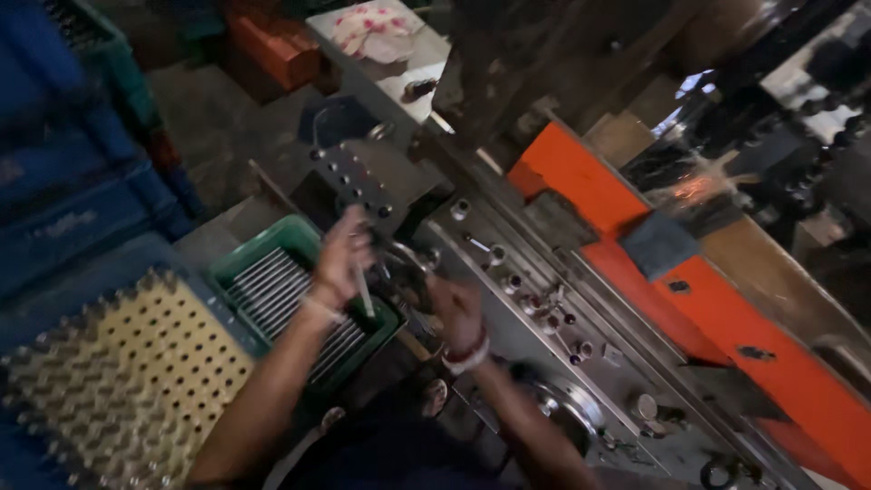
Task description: The person repeatedly picks up metal rods from a green tray, inserts them into a metal forming machine, and operates a lever to process each rod. After each cycle, the person removes the processed rod and places it into a blue crate with a perforated insert.
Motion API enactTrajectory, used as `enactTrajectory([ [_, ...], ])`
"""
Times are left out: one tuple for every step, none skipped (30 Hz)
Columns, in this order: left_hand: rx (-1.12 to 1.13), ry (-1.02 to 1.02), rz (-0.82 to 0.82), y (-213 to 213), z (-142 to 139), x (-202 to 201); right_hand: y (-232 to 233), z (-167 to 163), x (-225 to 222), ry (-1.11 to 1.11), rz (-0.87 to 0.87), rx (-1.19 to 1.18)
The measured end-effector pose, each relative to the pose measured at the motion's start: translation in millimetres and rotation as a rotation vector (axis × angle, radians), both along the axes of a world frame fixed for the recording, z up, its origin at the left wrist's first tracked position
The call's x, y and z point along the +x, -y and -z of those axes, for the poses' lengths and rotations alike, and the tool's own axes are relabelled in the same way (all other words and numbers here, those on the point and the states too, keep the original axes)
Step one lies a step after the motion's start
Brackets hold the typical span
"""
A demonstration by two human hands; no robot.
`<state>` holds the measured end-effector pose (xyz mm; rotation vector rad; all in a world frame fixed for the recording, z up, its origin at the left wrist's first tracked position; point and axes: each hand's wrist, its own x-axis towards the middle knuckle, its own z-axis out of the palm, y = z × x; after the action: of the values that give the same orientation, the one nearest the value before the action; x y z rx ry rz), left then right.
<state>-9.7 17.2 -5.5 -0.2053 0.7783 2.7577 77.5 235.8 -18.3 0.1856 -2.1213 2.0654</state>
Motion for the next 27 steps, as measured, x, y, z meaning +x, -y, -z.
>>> enactTrajectory([
  [-0.060, 0.196, -0.025, 14, 15, -2, -22, 14, 12, -0.050, -0.017, 0.055],
  [-0.126, 0.390, -0.050, 31, 32, -1, -45, 28, 23, -0.064, 0.042, 0.233],
  [-0.094, 0.300, -0.027, 50, 51, 5, -68, 43, 37, -0.074, 0.105, 0.409],
  [-0.059, 0.217, -0.005, 67, 72, 16, -93, 59, 54, -0.074, 0.149, 0.558],
  [-0.089, 0.240, -0.015, 76, 91, 23, -118, 74, 77, -0.008, 0.134, 0.754],
  [-0.120, 0.257, -0.027, 84, 107, 27, -141, 89, 101, 0.107, 0.071, 1.011],
  [-0.190, 0.271, -0.078, 92, 121, 35, -161, 104, 125, 0.225, -0.027, 1.285],
  [-0.261, 0.288, -0.128, 98, 131, 41, -181, 118, 148, 0.333, -0.159, 1.533],
  [-0.322, 0.280, -0.123, 100, 137, 39, -200, 130, 171, 0.412, -0.205, 1.617],
  [-0.383, 0.270, -0.116, 99, 138, 36, -219, 139, 194, 0.498, -0.268, 1.695],
  [-0.444, 0.259, -0.109, 95, 134, 29, -237, 146, 213, 0.555, -0.225, 1.671],
  [-0.491, 0.230, -0.104, 86, 127, 18, -255, 149, 231, 0.560, -0.127, 1.629],
  [-0.539, 0.201, -0.098, 75, 114, 3, -273, 146, 245, 0.545, 0.001, 1.579],
  [-0.587, 0.170, -0.091, 62, 99, -12, -288, 140, 257, 0.503, 0.130, 1.529],
  [-0.551, 0.090, -0.066, 46, 81, -27, -303, 129, 262, 0.431, 0.247, 1.503],
  [-0.513, 0.008, -0.039, 27, 59, -44, -319, 117, 272, 0.444, 0.299, 1.488],
  [-0.550, -0.023, -0.028, 4, 35, -59, -337, 100, 272, 0.410, 0.354, 1.488],
  [-0.585, -0.057, -0.019, -21, 10, -74, -353, 77, 271, 0.340, 0.393, 1.486],
  [-0.552, -0.175, 0.013, -47, -17, -87, -370, 50, 267, 0.263, 0.451, 1.485],
  [-0.516, -0.292, 0.045, -72, -45, -99, -386, 21, 263, 0.192, 0.535, 1.499],
  [-0.485, -0.376, 0.080, -98, -73, -109, -402, -9, 258, 0.175, 0.657, 1.511],
  [-0.452, -0.459, 0.113, -124, -101, -117, -415, -38, 256, 0.207, 0.834, 1.528],
  [-0.410, -0.506, 0.147, -151, -127, -124, -430, -69, 257, 0.378, 1.048, 1.450],
  [-0.369, -0.549, 0.181, -177, -150, -128, -445, -100, 262, 0.253, 1.083, 1.425],
  [-0.353, -0.600, 0.218, -201, -172, -132, -457, -122, 263, 0.241, 1.209, 1.412],
  [-0.336, -0.651, 0.254, -227, -191, -136, -477, -150, 260, 0.153, 1.295, 1.572],
  [-0.299, -0.685, 0.271, -256, -207, -140, -494, -174, 262, 0.089, 1.319, 1.619],
])
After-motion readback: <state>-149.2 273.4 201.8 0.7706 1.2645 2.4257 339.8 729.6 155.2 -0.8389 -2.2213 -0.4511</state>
